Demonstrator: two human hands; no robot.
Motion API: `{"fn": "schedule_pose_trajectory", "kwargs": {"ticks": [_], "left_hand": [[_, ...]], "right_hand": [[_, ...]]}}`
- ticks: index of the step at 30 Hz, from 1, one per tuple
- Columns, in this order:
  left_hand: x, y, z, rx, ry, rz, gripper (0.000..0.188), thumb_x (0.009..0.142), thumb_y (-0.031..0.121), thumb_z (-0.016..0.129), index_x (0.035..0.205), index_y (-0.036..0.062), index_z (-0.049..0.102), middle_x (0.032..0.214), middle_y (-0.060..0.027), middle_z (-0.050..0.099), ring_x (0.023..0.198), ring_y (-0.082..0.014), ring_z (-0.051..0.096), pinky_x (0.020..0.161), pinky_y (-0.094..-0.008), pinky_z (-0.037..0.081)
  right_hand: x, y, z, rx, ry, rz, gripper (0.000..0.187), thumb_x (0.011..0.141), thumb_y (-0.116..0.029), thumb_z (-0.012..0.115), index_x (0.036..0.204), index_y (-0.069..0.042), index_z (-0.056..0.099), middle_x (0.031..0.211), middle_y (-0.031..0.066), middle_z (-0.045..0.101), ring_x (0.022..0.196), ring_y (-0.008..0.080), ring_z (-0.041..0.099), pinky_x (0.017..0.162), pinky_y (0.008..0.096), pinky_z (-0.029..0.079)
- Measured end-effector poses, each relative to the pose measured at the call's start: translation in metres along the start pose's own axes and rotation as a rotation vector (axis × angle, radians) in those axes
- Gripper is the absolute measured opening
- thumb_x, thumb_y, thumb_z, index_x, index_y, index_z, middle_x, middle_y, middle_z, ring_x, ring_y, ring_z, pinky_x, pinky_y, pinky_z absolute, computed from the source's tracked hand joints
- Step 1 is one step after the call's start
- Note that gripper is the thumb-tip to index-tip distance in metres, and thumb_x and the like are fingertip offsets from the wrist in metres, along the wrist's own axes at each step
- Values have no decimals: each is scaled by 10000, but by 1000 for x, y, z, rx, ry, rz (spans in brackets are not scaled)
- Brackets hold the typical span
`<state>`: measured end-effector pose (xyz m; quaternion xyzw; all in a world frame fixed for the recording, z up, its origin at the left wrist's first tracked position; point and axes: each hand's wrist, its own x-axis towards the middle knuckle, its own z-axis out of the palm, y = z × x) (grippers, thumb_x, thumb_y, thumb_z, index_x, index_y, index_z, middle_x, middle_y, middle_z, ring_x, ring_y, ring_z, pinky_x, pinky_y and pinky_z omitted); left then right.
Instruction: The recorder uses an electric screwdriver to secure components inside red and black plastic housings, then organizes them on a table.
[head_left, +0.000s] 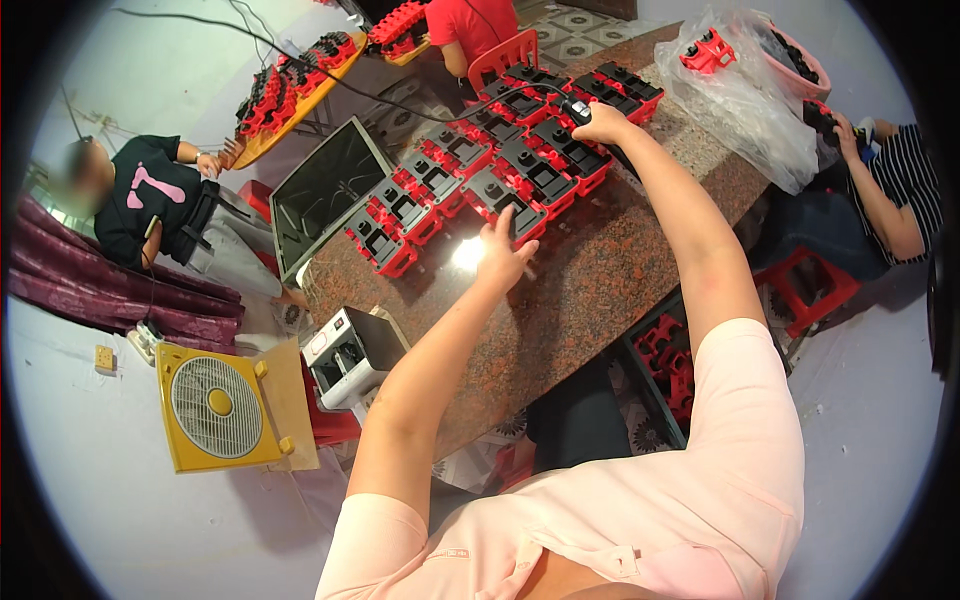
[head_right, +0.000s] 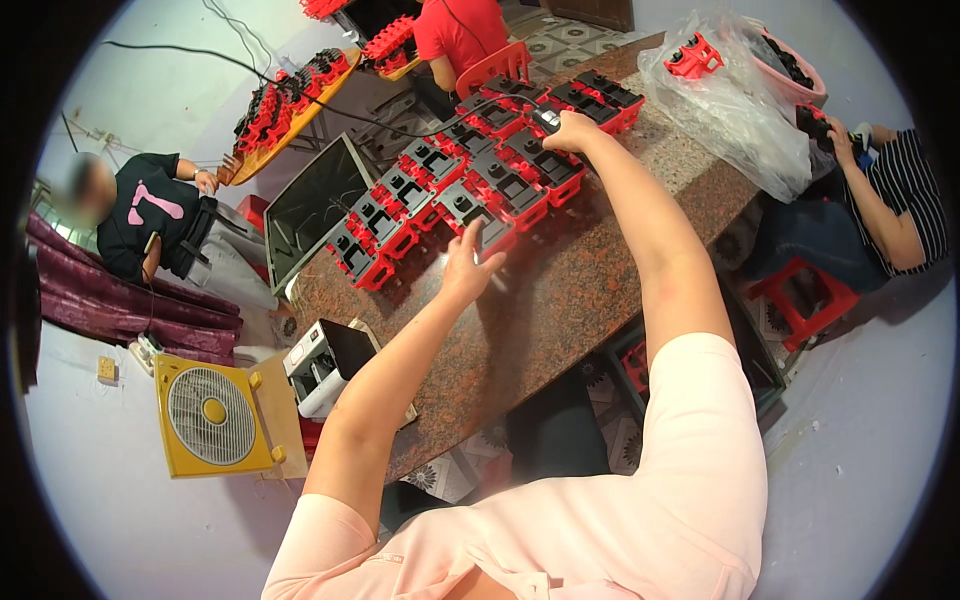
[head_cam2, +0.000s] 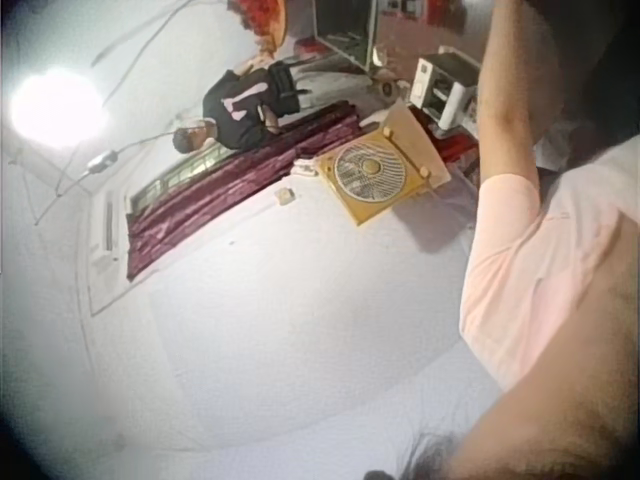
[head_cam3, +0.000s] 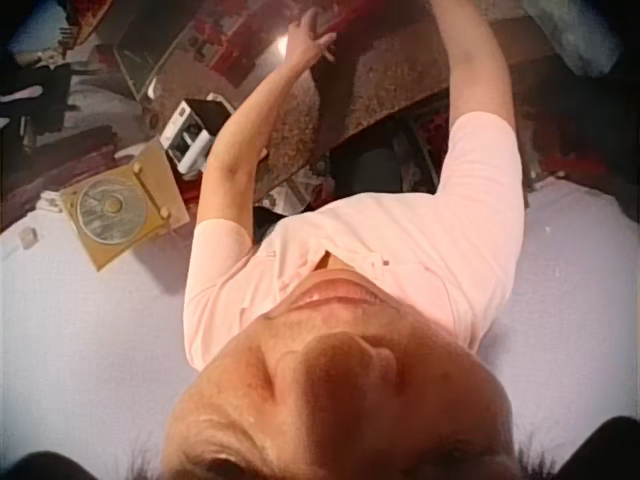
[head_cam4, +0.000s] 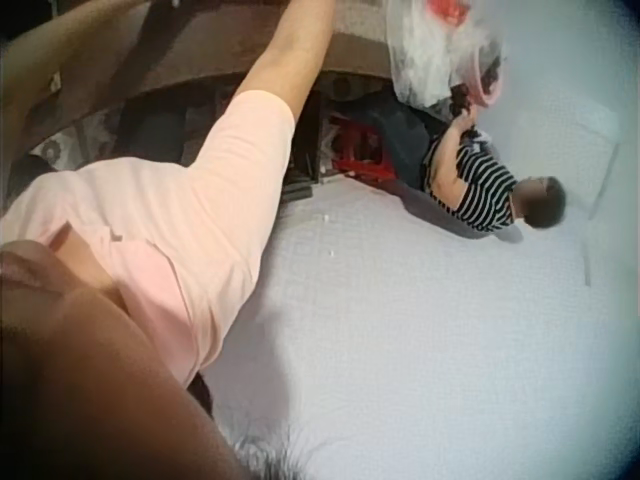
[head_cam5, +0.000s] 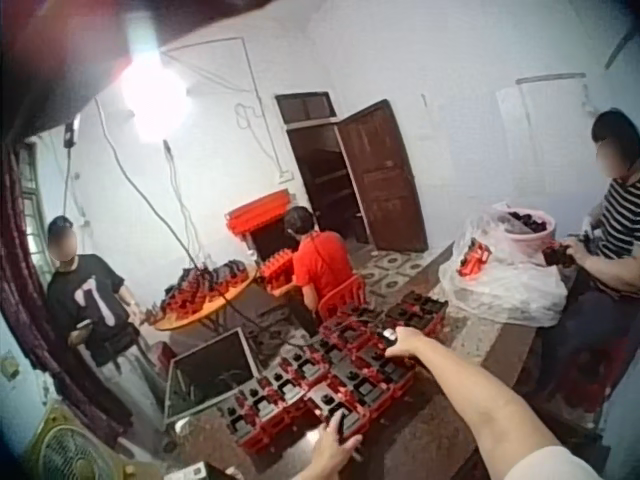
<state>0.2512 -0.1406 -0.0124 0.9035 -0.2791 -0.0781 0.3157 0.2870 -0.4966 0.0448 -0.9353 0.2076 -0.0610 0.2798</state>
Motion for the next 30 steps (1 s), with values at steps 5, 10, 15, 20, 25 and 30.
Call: {"fn": "schedule_pose_trajectory", "kwargs": {"ticks": [5, 10, 15, 20, 25, 30], "left_hand": [[-3, 2, 8, -9, 68, 64, 750, 862, 213, 749, 1521, 248, 393, 1219, -218, 555, 1075, -376, 612, 949, -463, 503], [-14, 6, 9, 5, 94, 133, 684, 856, 222, 757, 1474, 228, 464, 1115, -194, 589, 1011, -363, 625, 894, -465, 511], [-54, 8, 3, -6, 84, 144, 680, 837, 233, 766, 1457, 228, 487, 1093, -199, 577, 991, -389, 609, 870, -476, 509], [-135, 13, -11, 72, 66, 110, 679, 821, 251, 778, 1442, 216, 508, 1100, -206, 586, 1039, -401, 592, 887, -480, 496], [-212, -13, -39, 111, 100, 137, 693, 815, 223, 782, 1448, 170, 504, 1165, -215, 591, 1116, -423, 561, 963, -499, 462], [-235, -22, -52, 107, 89, 80, 719, 819, 233, 785, 1470, 160, 487, 1314, -279, 528, 1248, -460, 493, 1051, -514, 416]], "right_hand": [[-8, 2, -14, -147, -93, 12, 634, 597, -431, 773, 1033, 27, 726, 1063, 233, 724, 989, 331, 709, 885, 396, 560], [-18, 16, -17, -41, -82, -3, 397, 627, -313, 793, 835, 9, 688, 776, 137, 720, 668, 252, 701, 625, 360, 565], [-44, -1, -30, 132, -384, 67, 283, 677, -194, 791, 847, 4, 682, 699, 111, 680, 547, 197, 648, 508, 333, 542], [-105, -28, -31, 168, -508, 32, 325, 686, -211, 789, 919, -13, 680, 748, 89, 684, 553, 177, 642, 515, 330, 551], [-167, -73, -8, 164, -618, -46, 355, 711, -269, 787, 930, -15, 670, 723, 60, 654, 543, 164, 634, 489, 323, 541], [-178, -83, 5, 266, -656, -47, 325, 718, -268, 778, 860, -9, 645, 720, 65, 652, 549, 167, 637, 497, 321, 538]]}}
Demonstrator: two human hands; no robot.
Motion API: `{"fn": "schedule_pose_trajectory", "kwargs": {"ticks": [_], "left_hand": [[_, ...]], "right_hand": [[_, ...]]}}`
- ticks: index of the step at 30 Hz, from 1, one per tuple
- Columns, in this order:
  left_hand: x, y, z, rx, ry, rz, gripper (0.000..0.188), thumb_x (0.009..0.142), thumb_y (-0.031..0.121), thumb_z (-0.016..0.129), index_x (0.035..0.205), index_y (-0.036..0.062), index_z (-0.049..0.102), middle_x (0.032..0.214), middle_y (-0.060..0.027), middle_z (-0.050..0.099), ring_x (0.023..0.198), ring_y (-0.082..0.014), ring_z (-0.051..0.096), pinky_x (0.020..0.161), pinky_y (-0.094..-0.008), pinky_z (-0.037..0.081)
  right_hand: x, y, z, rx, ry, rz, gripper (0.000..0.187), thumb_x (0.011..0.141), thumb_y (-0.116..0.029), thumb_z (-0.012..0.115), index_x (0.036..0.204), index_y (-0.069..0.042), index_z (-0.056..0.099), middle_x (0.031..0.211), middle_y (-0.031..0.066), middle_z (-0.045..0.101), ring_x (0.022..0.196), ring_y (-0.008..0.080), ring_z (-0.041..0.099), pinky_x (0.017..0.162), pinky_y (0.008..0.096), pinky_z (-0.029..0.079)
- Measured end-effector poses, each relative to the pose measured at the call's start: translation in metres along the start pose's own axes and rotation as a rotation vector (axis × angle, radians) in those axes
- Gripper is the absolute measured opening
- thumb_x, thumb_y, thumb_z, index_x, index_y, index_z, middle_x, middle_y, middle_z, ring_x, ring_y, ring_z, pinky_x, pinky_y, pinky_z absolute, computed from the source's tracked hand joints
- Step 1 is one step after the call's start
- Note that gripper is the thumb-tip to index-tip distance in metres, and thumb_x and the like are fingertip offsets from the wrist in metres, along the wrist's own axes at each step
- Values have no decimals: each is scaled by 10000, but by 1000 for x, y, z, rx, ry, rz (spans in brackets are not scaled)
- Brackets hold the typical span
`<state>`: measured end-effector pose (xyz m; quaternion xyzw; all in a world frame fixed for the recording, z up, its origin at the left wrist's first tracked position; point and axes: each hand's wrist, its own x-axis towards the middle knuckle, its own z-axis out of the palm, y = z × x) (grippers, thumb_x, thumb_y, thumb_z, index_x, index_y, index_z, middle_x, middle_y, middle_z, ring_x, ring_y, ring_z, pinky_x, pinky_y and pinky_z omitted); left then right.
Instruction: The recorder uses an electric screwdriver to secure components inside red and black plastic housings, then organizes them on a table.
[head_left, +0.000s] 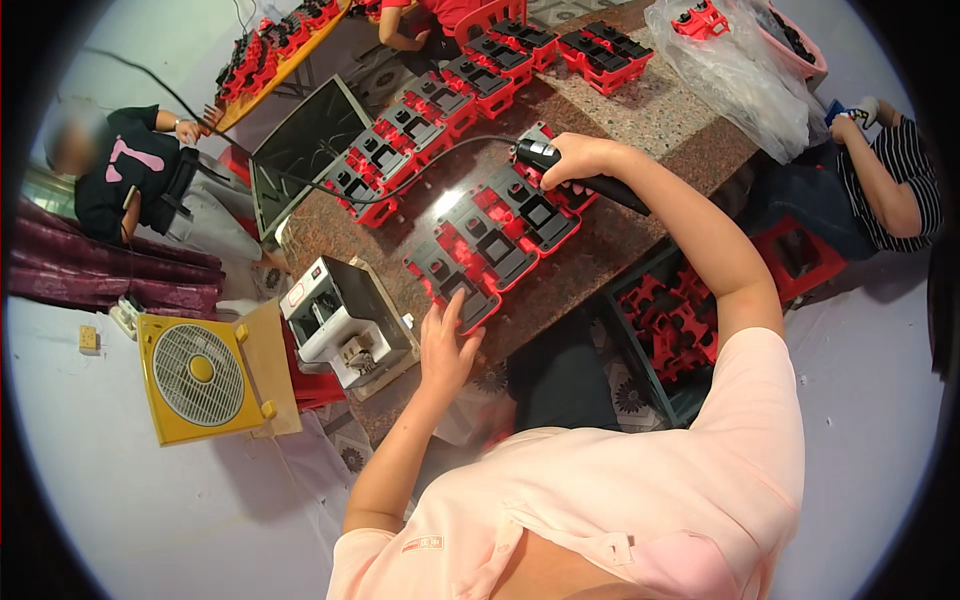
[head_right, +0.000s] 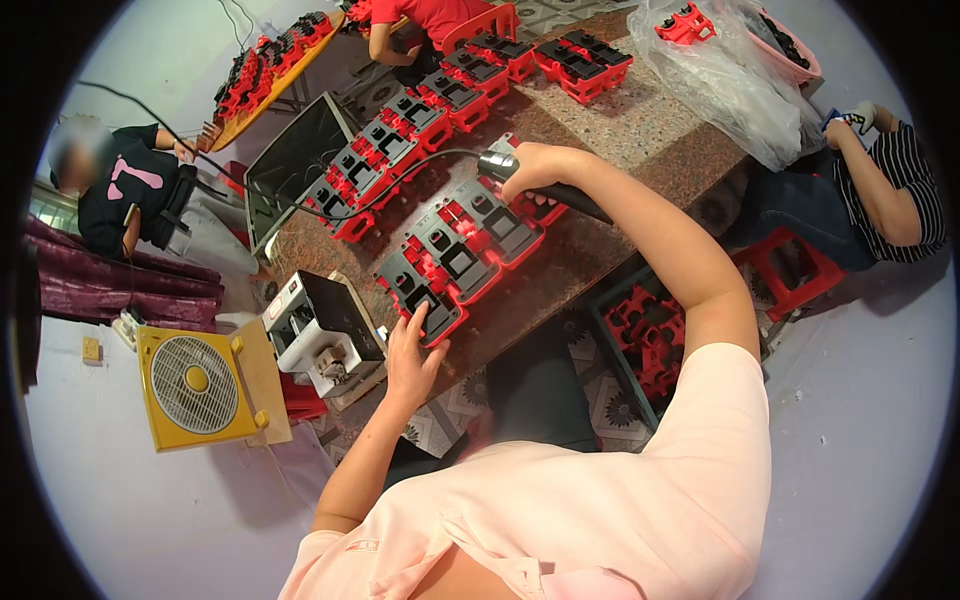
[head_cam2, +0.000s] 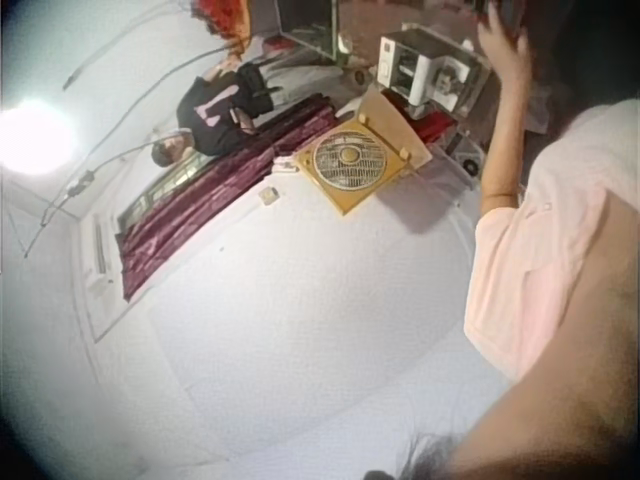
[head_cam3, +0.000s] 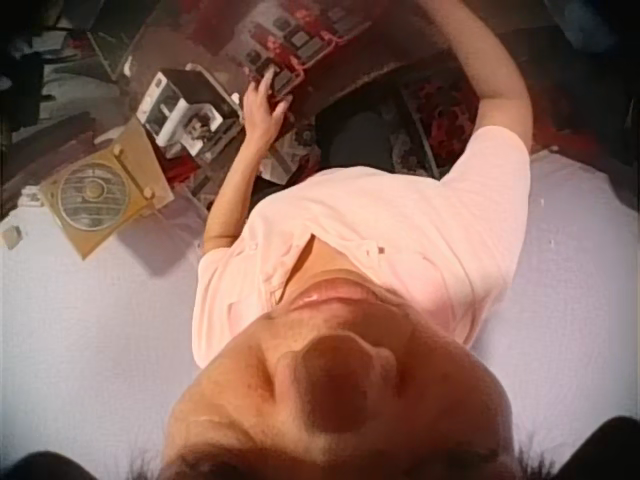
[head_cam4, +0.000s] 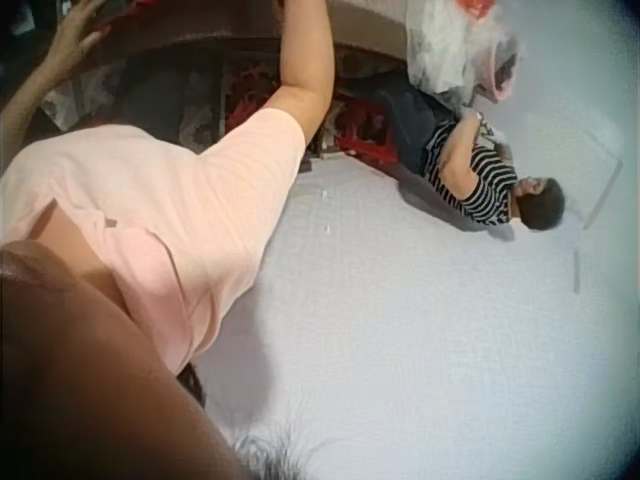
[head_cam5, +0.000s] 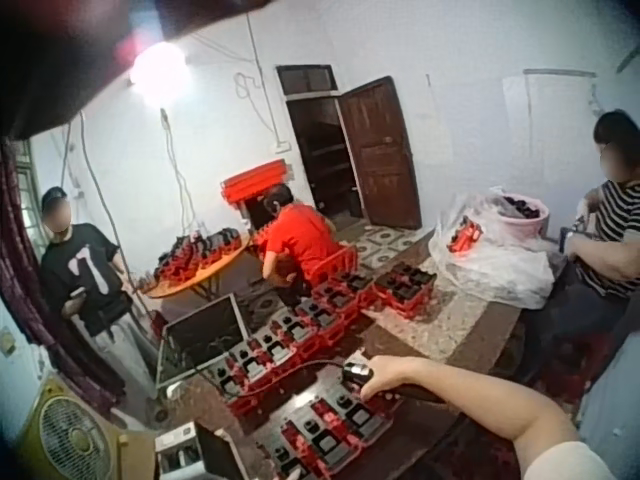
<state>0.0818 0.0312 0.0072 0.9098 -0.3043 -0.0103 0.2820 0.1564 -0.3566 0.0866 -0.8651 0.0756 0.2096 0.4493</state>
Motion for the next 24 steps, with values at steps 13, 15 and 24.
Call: {"fn": "schedule_pose_trajectory", "kwargs": {"ticks": [13, 15, 24], "left_hand": [[63, 83, -19, -1297, -277, -429, 450, 845, 128, 778, 1202, -12, 544, 1034, -158, 688, 956, -277, 703, 928, -409, 540], [61, 75, -29, -1286, -203, -332, 322, 869, 80, 733, 1122, -3, 552, 913, -126, 679, 866, -253, 708, 889, -399, 553], [18, 18, -122, -1238, 90, -174, 316, 898, 225, 704, 1045, 41, 493, 773, -109, 618, 747, -259, 665, 921, -459, 546]], "right_hand": [[-55, -99, 88, 550, -9, -536, 614, 939, -469, 694, 1327, -30, 514, 1141, 82, 635, 993, 148, 629, 833, 329, 544], [-8, -80, 51, 399, 142, -606, 728, 922, -467, 710, 1432, -5, 473, 1359, 126, 564, 1310, 219, 502, 1110, 385, 407], [141, 124, -179, -748, 1044, 265, 1034, 673, -675, 789, 1531, -256, 393, 1585, 181, 324, 1471, 427, 268, 1092, 633, 367]]}}
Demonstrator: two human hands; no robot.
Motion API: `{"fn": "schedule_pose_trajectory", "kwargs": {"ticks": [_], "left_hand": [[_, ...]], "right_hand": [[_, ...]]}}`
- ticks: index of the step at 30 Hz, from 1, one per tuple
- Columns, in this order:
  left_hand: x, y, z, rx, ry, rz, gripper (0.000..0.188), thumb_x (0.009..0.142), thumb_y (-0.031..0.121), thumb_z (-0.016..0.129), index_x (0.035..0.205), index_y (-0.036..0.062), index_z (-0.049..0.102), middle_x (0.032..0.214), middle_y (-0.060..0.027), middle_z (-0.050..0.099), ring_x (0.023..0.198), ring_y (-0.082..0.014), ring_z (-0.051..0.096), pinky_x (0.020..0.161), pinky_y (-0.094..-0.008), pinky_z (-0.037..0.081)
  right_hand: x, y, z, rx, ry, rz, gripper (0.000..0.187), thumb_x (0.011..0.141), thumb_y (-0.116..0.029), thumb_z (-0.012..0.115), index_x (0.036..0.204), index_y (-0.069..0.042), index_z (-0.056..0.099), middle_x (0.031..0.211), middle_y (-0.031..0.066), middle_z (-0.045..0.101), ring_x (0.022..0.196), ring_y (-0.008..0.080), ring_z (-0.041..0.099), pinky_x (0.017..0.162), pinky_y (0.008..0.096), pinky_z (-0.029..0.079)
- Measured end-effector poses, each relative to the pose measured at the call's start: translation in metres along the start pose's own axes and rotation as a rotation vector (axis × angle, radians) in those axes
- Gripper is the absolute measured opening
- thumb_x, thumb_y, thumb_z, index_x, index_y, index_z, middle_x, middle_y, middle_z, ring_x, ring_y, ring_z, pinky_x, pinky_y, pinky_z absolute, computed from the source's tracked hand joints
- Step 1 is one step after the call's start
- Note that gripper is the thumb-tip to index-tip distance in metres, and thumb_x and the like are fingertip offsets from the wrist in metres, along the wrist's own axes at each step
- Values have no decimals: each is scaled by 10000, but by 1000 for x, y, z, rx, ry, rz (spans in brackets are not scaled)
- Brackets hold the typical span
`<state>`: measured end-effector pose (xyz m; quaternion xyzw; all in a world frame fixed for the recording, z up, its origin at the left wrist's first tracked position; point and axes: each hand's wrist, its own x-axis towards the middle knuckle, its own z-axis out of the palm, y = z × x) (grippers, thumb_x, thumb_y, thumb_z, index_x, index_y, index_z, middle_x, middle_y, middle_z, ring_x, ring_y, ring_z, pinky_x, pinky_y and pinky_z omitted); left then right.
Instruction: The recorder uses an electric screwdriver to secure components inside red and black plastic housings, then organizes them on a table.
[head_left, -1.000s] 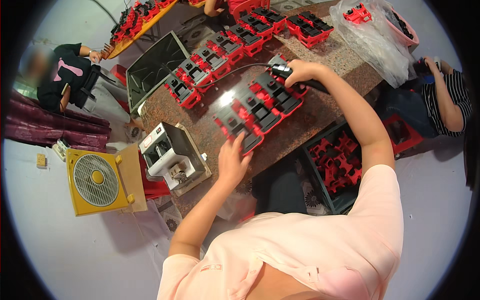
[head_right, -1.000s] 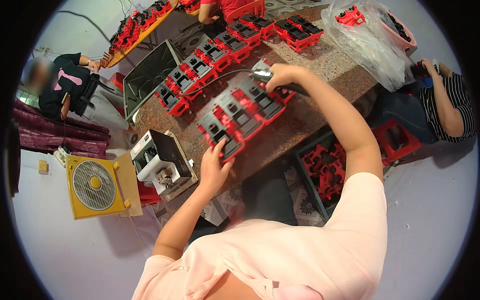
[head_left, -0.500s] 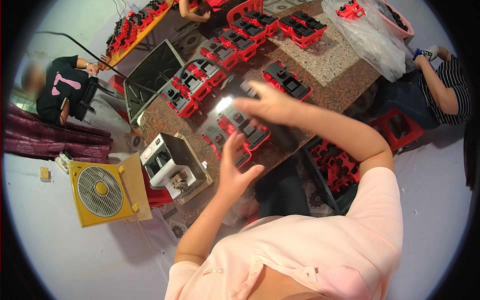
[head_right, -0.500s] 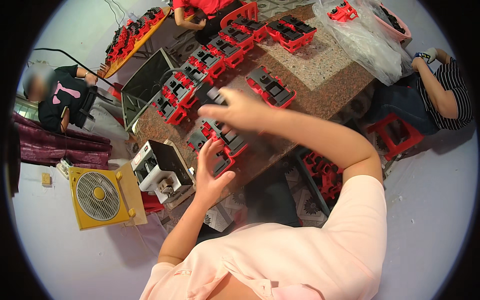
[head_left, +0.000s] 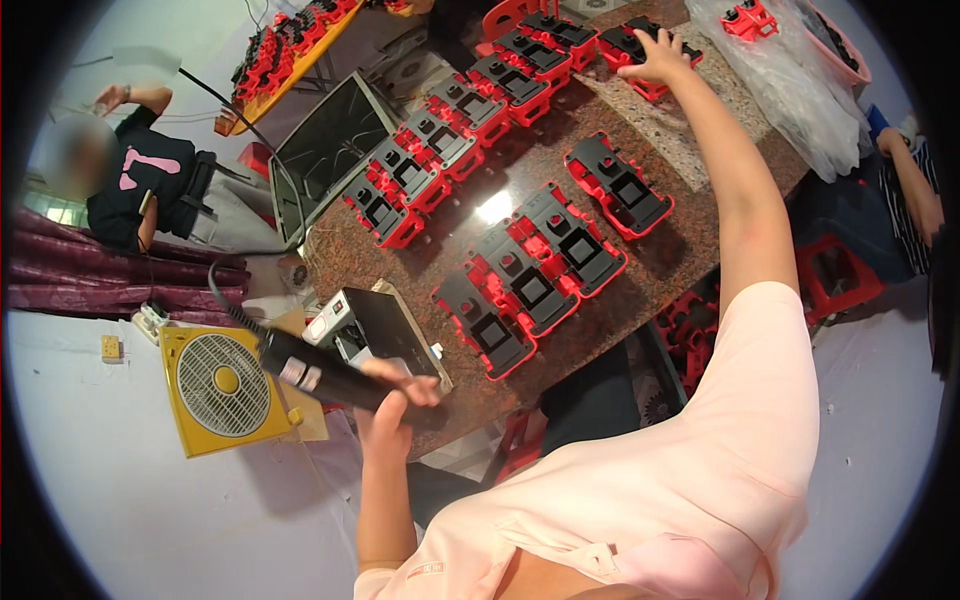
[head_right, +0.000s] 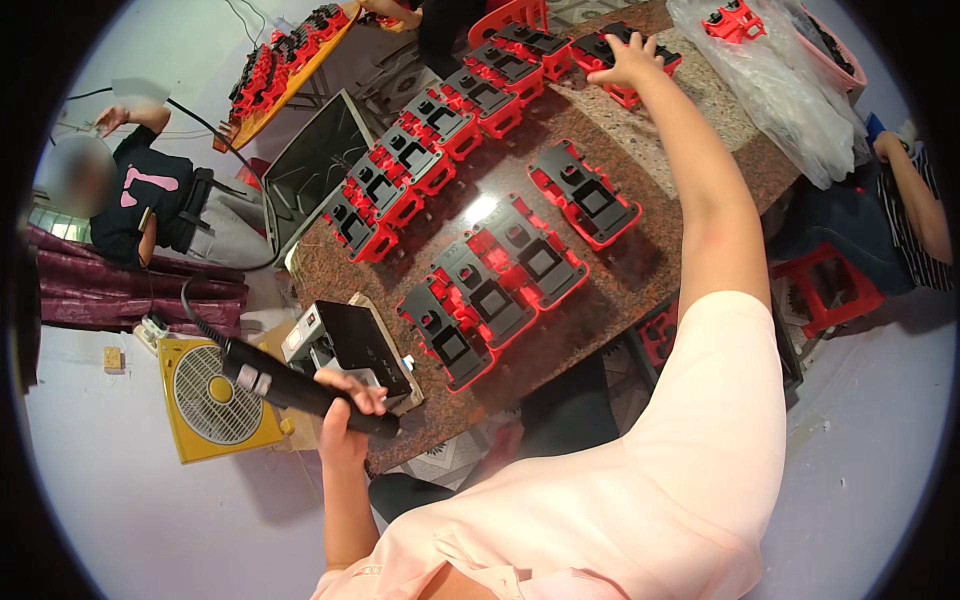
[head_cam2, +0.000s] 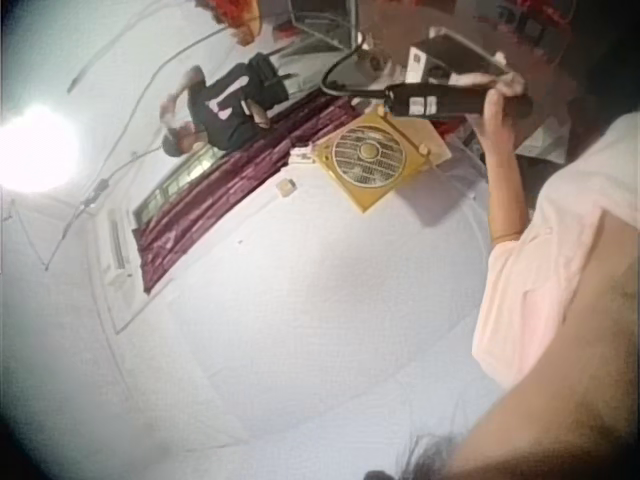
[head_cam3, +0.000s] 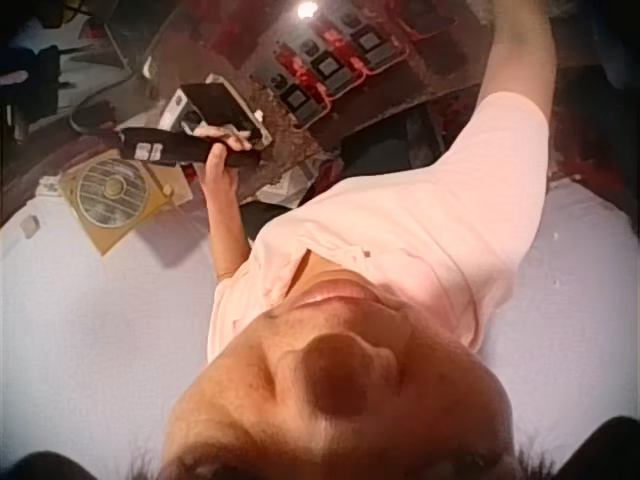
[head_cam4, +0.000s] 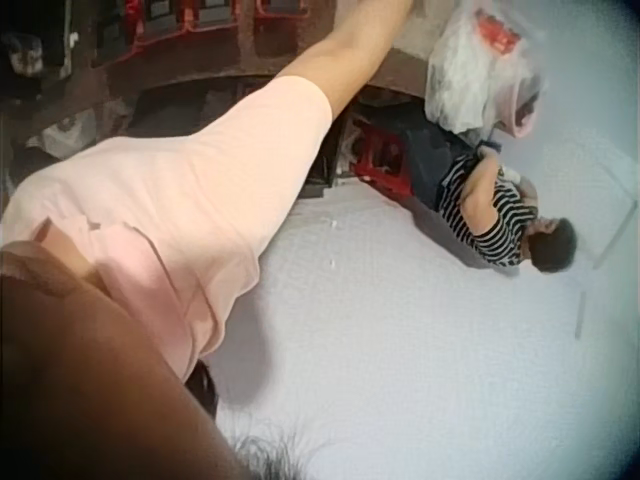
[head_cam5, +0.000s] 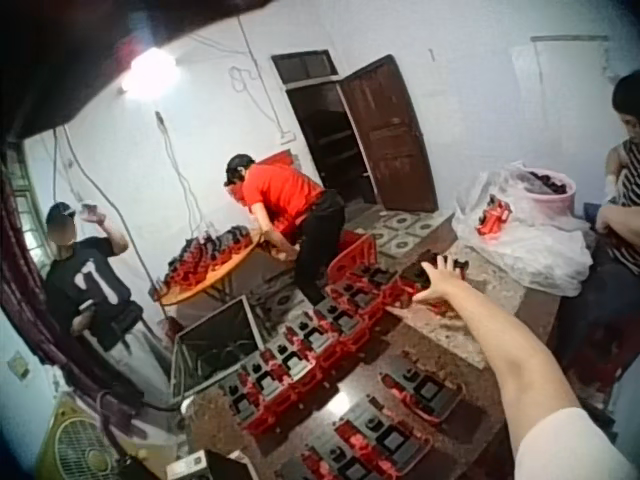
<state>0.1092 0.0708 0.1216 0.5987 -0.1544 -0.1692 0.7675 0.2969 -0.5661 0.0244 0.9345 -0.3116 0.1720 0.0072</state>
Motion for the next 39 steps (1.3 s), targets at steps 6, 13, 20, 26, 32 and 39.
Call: {"fn": "schedule_pose_trajectory", "kwargs": {"ticks": [6, 13, 20, 26, 32, 39], "left_hand": [[-21, 1, -21, 68, 108, -8, 331, 908, 266, 705, 1049, 51, 496, 772, -102, 615, 742, -249, 661, 925, -469, 533], [-19, -1, -12, 19, 164, -29, 293, 880, 166, 692, 1083, 40, 521, 789, -103, 649, 768, -251, 686, 926, -471, 534], [-26, -1, -14, 19, 164, -104, 238, 878, 78, 684, 1067, 42, 545, 795, -97, 664, 760, -238, 700, 904, -446, 550], [-10, -16, -4, -19, 121, -124, 240, 870, 69, 691, 1058, 49, 543, 799, -98, 667, 753, -235, 703, 890, -446, 556], [-21, -7, -9, -1, 160, -120, 230, 874, 77, 694, 1052, 57, 551, 798, -92, 669, 750, -233, 702, 892, -448, 552], [-26, -26, -16, -39, 142, -145, 246, 871, 50, 694, 1067, 43, 544, 829, -105, 672, 766, -247, 710, 916, -466, 552]], "right_hand": [[47, 13, 11, 196, -55, 232, 582, 835, -433, 639, 1331, -129, 618, 1361, 143, 634, 1330, 362, 520, 1086, 561, 402], [82, 51, 50, 114, 57, 125, 374, 775, -386, 694, 1066, -152, 704, 1086, 128, 732, 1083, 369, 667, 949, 495, 499], [56, 16, 41, 225, -71, 37, 385, 742, -402, 810, 991, -135, 688, 1102, 129, 703, 1200, 349, 570, 985, 491, 476], [64, 44, 21, 173, -109, 154, 315, 781, -332, 771, 1000, -135, 659, 1205, 118, 679, 1277, 349, 521, 1041, 485, 439], [55, 19, 15, 210, -147, 149, 333, 790, -308, 720, 1069, -155, 621, 1208, 111, 679, 1286, 351, 513, 1063, 518, 405], [41, 44, 20, 115, -35, 3, 366, 755, -280, 722, 1083, -152, 623, 1116, 127, 686, 1226, 351, 545, 1063, 544, 399]]}}
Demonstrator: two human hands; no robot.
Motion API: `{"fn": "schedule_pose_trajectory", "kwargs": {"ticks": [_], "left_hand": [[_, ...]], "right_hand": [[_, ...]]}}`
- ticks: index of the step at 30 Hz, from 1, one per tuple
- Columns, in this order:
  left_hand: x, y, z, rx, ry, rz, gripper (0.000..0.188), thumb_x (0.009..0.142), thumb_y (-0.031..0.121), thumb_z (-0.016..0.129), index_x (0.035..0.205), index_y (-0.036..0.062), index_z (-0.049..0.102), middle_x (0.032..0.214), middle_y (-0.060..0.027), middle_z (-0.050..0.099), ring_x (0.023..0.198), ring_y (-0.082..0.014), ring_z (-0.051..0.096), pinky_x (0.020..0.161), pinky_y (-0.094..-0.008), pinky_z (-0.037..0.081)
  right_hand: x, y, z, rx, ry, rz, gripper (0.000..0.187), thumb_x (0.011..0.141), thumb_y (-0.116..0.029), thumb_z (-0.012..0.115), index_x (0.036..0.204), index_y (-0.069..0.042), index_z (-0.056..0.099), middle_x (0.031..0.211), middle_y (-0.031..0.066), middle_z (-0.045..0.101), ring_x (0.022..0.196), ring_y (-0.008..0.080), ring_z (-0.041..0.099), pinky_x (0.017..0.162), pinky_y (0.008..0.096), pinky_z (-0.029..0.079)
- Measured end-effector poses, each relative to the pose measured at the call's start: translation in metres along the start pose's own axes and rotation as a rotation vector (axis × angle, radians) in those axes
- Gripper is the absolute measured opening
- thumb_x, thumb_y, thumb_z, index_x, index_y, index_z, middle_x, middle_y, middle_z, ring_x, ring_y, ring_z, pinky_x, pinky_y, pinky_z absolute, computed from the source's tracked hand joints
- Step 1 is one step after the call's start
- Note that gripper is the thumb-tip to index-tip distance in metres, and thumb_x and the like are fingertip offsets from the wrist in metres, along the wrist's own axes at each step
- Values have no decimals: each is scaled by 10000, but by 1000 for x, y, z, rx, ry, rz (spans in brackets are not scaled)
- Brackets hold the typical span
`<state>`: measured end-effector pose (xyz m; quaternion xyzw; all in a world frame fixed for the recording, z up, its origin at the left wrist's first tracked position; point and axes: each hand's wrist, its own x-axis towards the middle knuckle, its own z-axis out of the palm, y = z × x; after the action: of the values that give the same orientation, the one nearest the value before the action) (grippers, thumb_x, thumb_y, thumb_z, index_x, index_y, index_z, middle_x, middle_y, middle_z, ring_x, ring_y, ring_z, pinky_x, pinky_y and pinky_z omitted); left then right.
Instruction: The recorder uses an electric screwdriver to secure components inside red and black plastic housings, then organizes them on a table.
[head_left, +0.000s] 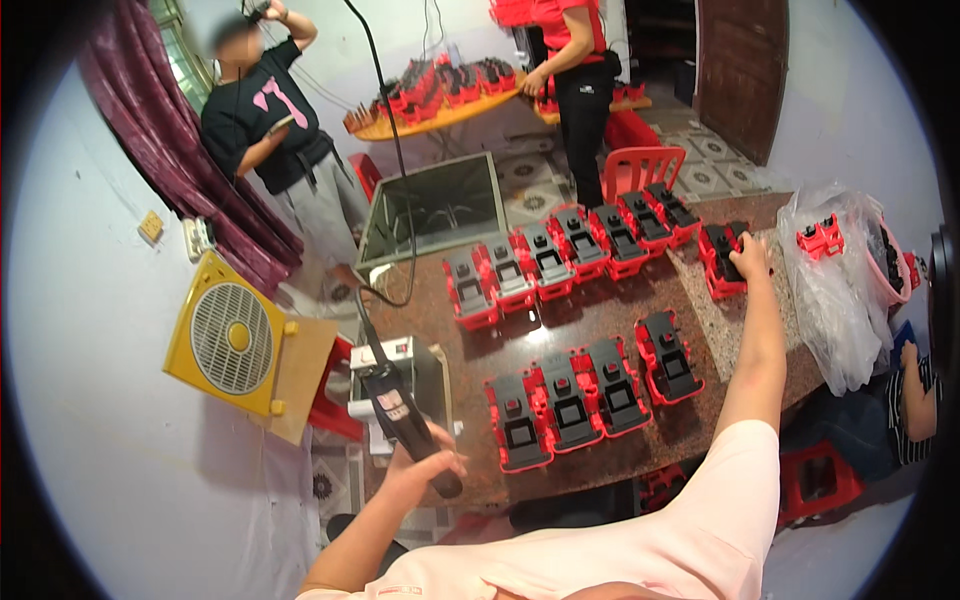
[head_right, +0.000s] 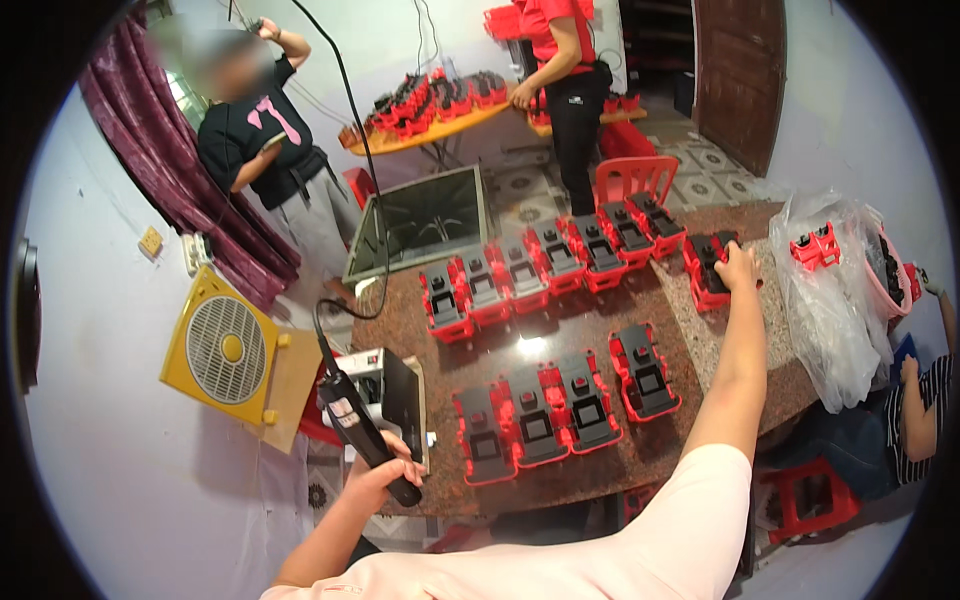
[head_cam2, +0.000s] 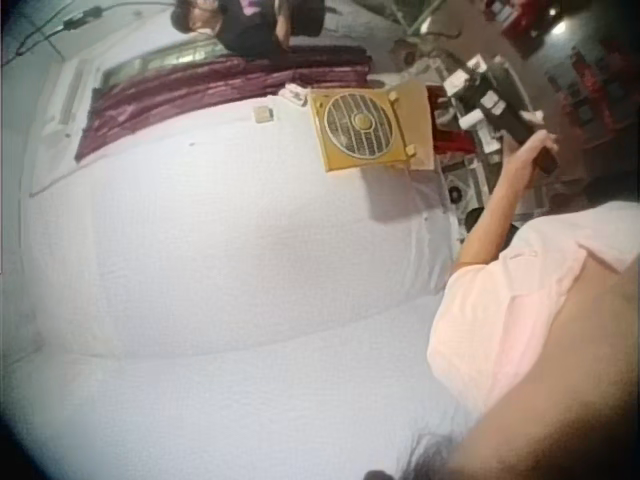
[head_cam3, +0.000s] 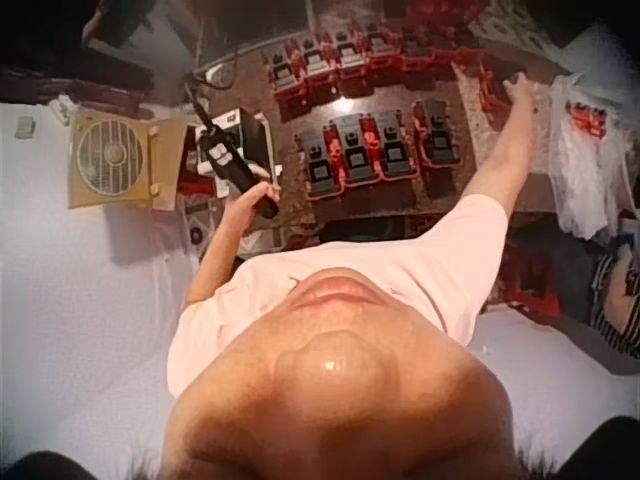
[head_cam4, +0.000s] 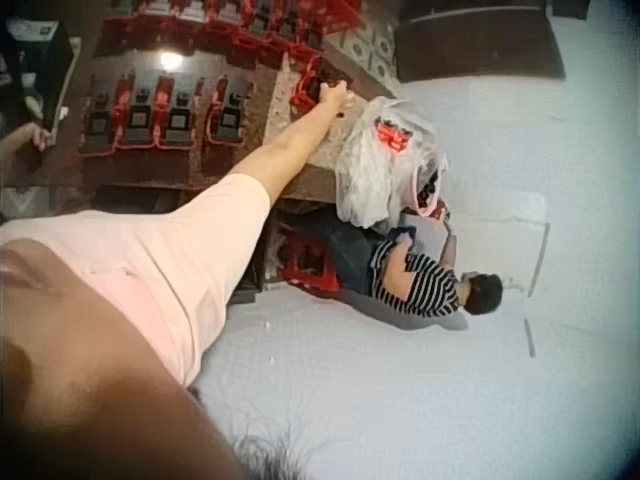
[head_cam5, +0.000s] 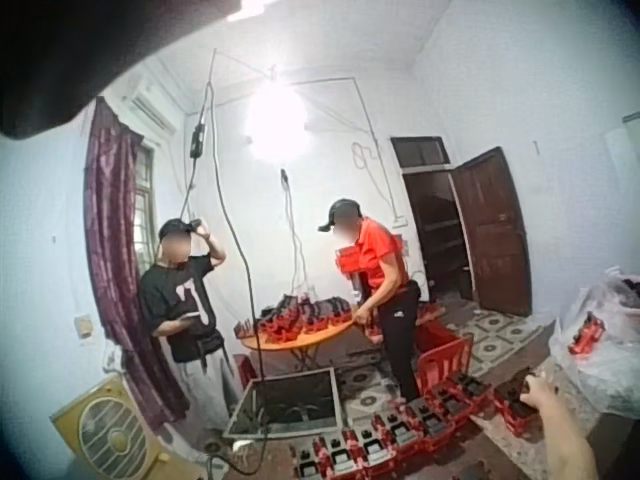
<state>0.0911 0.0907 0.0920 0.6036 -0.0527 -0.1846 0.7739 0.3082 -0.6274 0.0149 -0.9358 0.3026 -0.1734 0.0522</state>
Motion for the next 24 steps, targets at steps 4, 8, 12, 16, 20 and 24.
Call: {"fn": "schedule_pose_trajectory", "kwargs": {"ticks": [4, 8, 12, 16, 20, 24], "left_hand": [[1, 9, 12, 21, -30, 4, 231, 877, 58, 684, 1060, 41, 544, 803, -104, 661, 751, -251, 704, 929, -463, 547], [0, 8, 18, 42, -59, 16, 217, 899, 92, 671, 1065, 44, 541, 779, -99, 655, 744, -248, 698, 936, -452, 540], [-5, 7, 16, -13, -92, 8, 233, 887, 34, 710, 1083, 33, 584, 836, -72, 664, 766, -215, 709, 926, -438, 552], [-9, 7, 19, 55, -101, -5, 216, 913, 86, 692, 1076, 40, 559, 783, -89, 660, 751, -232, 699, 927, -448, 540], [-16, 10, 31, 30, -137, -20, 205, 901, 80, 713, 1047, 35, 577, 787, -86, 669, 758, -215, 699, 815, -415, 574], [-28, 12, 39, 48, -226, -40, 146, 903, 109, 738, 929, 30, 618, 781, -61, 657, 699, -148, 659, 674, -303, 537]], "right_hand": [[-26, -5, -14, 49, 29, -30, 366, 723, -249, 731, 1038, -101, 621, 1022, 111, 674, 1128, 343, 558, 1028, 534, 403], [-69, -9, -20, 100, 99, -142, 329, 705, -235, 727, 981, -81, 633, 948, 113, 668, 1083, 340, 560, 984, 521, 417], [-122, -17, -45, 124, 89, -226, 301, 703, -232, 720, 942, -68, 638, 944, 131, 673, 1078, 356, 559, 961, 528, 422], [-168, -23, -63, 95, -21, -239, 325, 743, -273, 746, 959, -53, 643, 1067, 146, 650, 1094, 373, 548, 949, 525, 433], [-210, -48, -94, -46, 108, -322, 334, 799, -285, 755, 1000, -38, 655, 1152, 151, 636, 1125, 372, 540, 957, 507, 443], [-292, -135, -182, 446, 165, -612, 449, 835, -229, 752, 1197, -6, 608, 1173, 172, 642, 1098, 368, 585, 957, 481, 467]]}}
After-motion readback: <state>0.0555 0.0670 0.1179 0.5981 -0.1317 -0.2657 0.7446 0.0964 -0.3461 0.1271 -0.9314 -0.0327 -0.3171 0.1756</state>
